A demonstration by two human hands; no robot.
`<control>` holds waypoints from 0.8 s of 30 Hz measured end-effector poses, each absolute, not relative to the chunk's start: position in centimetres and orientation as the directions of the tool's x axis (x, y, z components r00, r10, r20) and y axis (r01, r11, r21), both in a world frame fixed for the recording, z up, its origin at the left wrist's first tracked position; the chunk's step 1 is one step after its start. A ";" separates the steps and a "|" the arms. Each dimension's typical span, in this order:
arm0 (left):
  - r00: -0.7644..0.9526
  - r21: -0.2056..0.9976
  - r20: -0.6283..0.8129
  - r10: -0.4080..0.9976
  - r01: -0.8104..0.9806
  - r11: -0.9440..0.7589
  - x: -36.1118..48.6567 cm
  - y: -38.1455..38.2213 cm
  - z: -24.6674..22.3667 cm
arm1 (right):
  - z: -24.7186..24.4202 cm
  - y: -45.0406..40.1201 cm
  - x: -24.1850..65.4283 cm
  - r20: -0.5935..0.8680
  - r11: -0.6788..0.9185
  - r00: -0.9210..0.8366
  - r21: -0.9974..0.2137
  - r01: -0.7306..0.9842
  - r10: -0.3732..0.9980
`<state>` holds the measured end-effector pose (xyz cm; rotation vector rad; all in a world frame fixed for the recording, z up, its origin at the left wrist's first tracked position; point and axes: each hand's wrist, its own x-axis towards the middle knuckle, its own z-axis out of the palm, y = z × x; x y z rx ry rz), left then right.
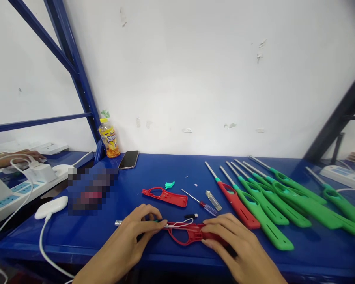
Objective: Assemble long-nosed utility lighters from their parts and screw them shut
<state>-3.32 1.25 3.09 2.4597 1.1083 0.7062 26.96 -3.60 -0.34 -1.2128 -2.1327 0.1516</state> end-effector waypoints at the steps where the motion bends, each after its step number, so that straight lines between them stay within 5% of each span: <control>1: 0.563 0.502 0.291 0.773 0.598 -0.624 -3.3 1.3 3.0 | -0.2 -3.6 26.9 0.491 0.550 -0.337 -0.396 0.735 0.804; 6: 0.565 0.508 0.309 0.765 0.582 -0.635 -3.6 1.5 2.0 | 1.6 -2.8 26.8 0.492 0.542 -0.362 -0.295 0.787 0.792; 13: 0.568 0.504 0.338 0.751 0.564 -0.654 -3.7 1.7 1.5 | 5.3 0.9 25.5 0.224 0.629 -0.597 -0.111 0.769 0.770; 18: 0.567 0.490 0.352 0.745 0.566 -0.663 -3.9 1.7 1.3 | 5.6 2.0 24.9 0.186 0.639 -0.619 -0.066 0.767 0.763; 24: 0.562 0.483 0.369 0.740 0.564 -0.669 -3.8 1.6 1.5 | 5.2 1.5 25.9 0.218 0.620 -0.581 -0.250 0.744 0.784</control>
